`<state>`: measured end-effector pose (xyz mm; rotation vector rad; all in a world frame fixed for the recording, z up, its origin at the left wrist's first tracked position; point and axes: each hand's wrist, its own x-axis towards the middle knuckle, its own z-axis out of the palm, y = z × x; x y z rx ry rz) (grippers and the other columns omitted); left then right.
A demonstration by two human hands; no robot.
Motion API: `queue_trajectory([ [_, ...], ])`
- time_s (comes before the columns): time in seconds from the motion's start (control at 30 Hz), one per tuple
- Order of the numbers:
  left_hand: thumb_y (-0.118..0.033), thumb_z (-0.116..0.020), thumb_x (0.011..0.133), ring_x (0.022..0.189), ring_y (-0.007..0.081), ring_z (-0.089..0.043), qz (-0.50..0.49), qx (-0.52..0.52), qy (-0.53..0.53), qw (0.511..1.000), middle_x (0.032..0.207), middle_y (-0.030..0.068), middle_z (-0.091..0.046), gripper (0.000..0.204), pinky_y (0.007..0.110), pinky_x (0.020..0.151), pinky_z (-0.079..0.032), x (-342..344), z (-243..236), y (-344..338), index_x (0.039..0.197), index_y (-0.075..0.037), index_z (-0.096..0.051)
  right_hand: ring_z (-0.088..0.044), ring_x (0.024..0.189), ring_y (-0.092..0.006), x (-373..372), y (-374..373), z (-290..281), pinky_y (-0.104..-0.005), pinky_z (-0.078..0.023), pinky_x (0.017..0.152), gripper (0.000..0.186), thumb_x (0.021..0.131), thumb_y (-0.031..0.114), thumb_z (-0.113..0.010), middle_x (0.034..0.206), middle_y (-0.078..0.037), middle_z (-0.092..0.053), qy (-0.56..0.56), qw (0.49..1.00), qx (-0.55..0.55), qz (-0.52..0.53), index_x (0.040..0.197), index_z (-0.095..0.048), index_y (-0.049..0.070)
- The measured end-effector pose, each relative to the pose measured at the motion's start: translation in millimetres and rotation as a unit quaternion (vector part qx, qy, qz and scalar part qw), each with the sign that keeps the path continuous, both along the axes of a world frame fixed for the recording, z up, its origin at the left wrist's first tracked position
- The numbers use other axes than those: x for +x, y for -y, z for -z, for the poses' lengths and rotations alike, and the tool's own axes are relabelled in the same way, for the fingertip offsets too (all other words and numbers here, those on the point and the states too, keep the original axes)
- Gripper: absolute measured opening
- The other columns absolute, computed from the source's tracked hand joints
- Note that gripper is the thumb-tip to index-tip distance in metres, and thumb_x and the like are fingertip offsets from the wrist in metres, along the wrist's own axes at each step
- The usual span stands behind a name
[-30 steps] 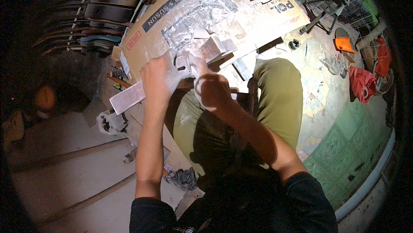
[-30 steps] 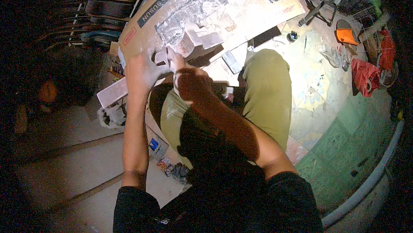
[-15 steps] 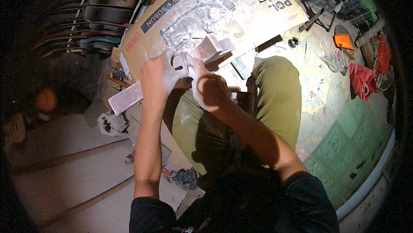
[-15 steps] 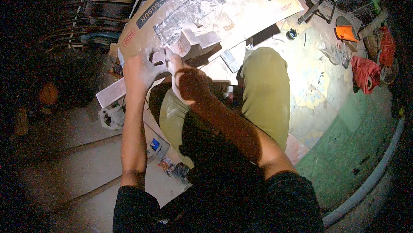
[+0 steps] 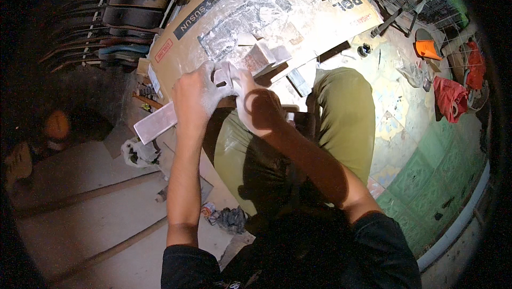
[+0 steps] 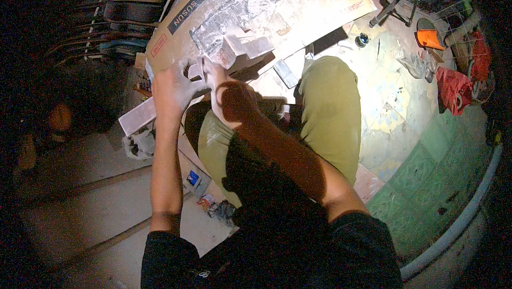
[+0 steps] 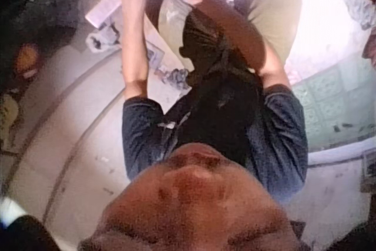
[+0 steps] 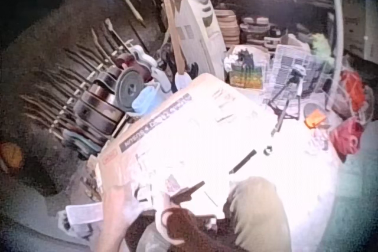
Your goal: The person sands a wooden guitar body by hand with a cloth, rubbing the surface and edges while turning the object over to reach different sides.
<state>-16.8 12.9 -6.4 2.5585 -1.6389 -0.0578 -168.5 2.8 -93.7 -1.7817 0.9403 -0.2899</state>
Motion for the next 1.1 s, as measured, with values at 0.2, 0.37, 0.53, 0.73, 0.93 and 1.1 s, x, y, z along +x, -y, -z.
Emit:
queue_trajectory([
  [0.2,-0.047,-0.079,0.071,0.072,0.0412,-0.068,-0.001,-0.004,-0.002,1.000,0.073,0.0220,-0.067,0.043,0.047,0.065,-0.053,-5,-4,3,0.093,-0.011,-0.071,-0.067,0.089,-0.0400,18,23,30,-0.0482,-0.052,0.082,0.028,0.077,0.005,-0.060,0.090,-0.020,-0.068,0.016,0.995,-0.090,-0.029,0.105,-0.064,0.002],
  [0.37,-0.045,-0.078,0.072,0.076,0.0412,-0.068,-0.030,0.019,-0.007,0.999,0.076,0.0225,-0.068,0.041,0.048,0.068,-0.053,-1,-7,-1,0.095,-0.012,-0.070,-0.066,0.083,-0.0403,13,8,0,-0.0467,-0.053,0.080,0.033,0.079,0.007,-0.060,0.083,-0.016,-0.068,-0.040,0.998,-0.013,-0.037,0.113,-0.063,0.005],
  [0.53,-0.043,-0.078,0.073,0.076,0.0417,-0.068,-0.007,0.012,-0.001,1.000,0.077,0.0226,-0.068,0.042,0.049,0.068,-0.052,3,-3,-1,0.095,-0.009,-0.070,-0.066,0.082,-0.0388,16,6,4,-0.0473,-0.052,0.077,0.024,0.076,0.004,-0.063,0.084,-0.016,-0.068,0.085,0.996,-0.021,0.034,0.099,-0.067,0.001],
  [0.73,-0.038,-0.078,0.074,0.073,0.0413,-0.068,-0.007,-0.025,-0.056,0.998,0.075,0.0215,-0.068,0.037,0.047,0.067,-0.053,-2,-6,2,0.094,-0.008,-0.070,-0.066,0.083,-0.0330,2,0,-14,-0.0428,-0.052,0.080,0.022,0.081,0.010,-0.060,0.087,-0.013,-0.069,0.037,0.998,0.013,0.045,0.101,-0.067,0.006],
  [0.93,-0.035,-0.079,0.072,0.074,0.0397,-0.069,0.006,-0.026,-0.015,1.000,0.076,0.0192,-0.069,0.039,0.045,0.068,-0.053,-4,-1,-1,0.102,-0.012,-0.070,-0.066,0.094,-0.0297,3,7,-11,-0.0396,-0.051,0.086,0.028,0.084,0.015,-0.058,0.090,-0.014,-0.070,0.001,0.998,0.058,0.001,0.111,-0.064,0.006],
  [1.1,-0.037,-0.081,0.070,0.076,0.0394,-0.069,0.023,-0.047,0.031,0.998,0.077,0.0192,-0.069,0.060,0.046,0.069,-0.053,2,-5,-1,0.125,-0.019,-0.064,-0.063,0.109,-0.0339,8,14,-14,-0.0426,-0.050,0.092,0.045,0.085,0.007,-0.056,0.092,-0.020,-0.070,0.001,0.997,0.068,-0.049,0.130,-0.055,0.000],
])
